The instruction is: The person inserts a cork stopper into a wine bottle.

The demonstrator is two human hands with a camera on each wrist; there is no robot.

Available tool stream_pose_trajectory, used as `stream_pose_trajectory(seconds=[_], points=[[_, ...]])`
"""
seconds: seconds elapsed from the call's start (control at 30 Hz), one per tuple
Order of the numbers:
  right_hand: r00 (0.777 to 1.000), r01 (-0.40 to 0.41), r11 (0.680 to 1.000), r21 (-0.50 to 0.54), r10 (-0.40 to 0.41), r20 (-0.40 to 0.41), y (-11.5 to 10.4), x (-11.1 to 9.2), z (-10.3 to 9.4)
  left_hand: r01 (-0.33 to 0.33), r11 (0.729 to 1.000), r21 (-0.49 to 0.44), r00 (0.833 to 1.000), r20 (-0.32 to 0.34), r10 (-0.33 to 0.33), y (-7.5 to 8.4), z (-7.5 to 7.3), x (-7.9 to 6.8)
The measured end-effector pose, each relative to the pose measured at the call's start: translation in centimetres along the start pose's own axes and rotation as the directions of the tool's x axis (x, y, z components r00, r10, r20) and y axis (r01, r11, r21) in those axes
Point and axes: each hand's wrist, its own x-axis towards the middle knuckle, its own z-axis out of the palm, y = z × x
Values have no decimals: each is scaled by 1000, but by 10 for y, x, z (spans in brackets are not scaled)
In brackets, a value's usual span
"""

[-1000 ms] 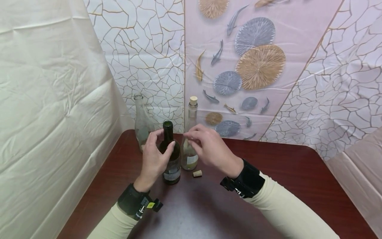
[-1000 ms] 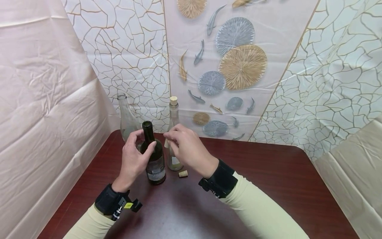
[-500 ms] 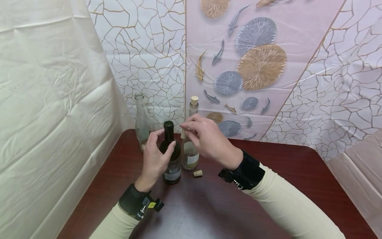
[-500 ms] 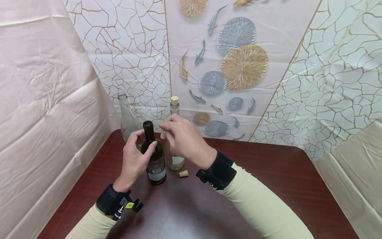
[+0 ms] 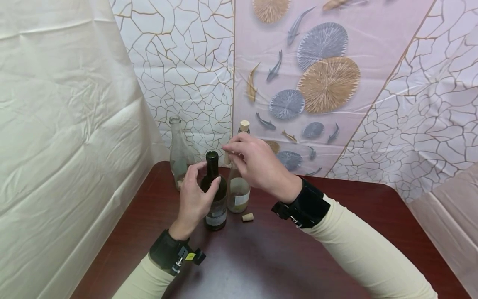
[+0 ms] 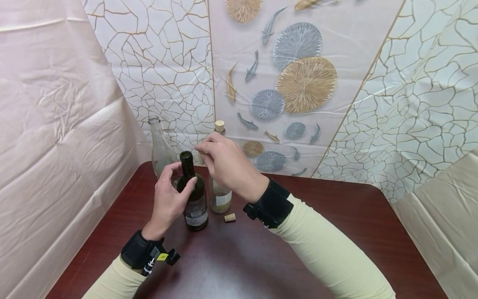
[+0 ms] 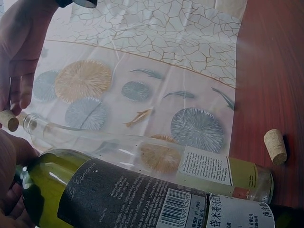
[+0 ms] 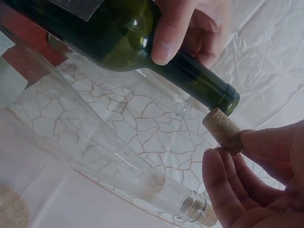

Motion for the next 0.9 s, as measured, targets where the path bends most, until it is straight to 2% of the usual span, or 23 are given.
stream_pose_trajectory(seconds=[0.23, 0.67, 0.9], points=[[1000, 15, 1000, 16, -15, 5, -3, 8, -2, -5, 1000, -3, 1000, 4, 5, 0, 0, 0], [999, 47, 999, -18, -47, -2, -10, 23, -8, -9, 1000, -2, 1000, 15, 9, 0, -1, 1], [999, 35, 999, -26, -35, 19, -17, 30, -7, -15, 1000, -5, 1000, 14, 15, -2, -2, 0]])
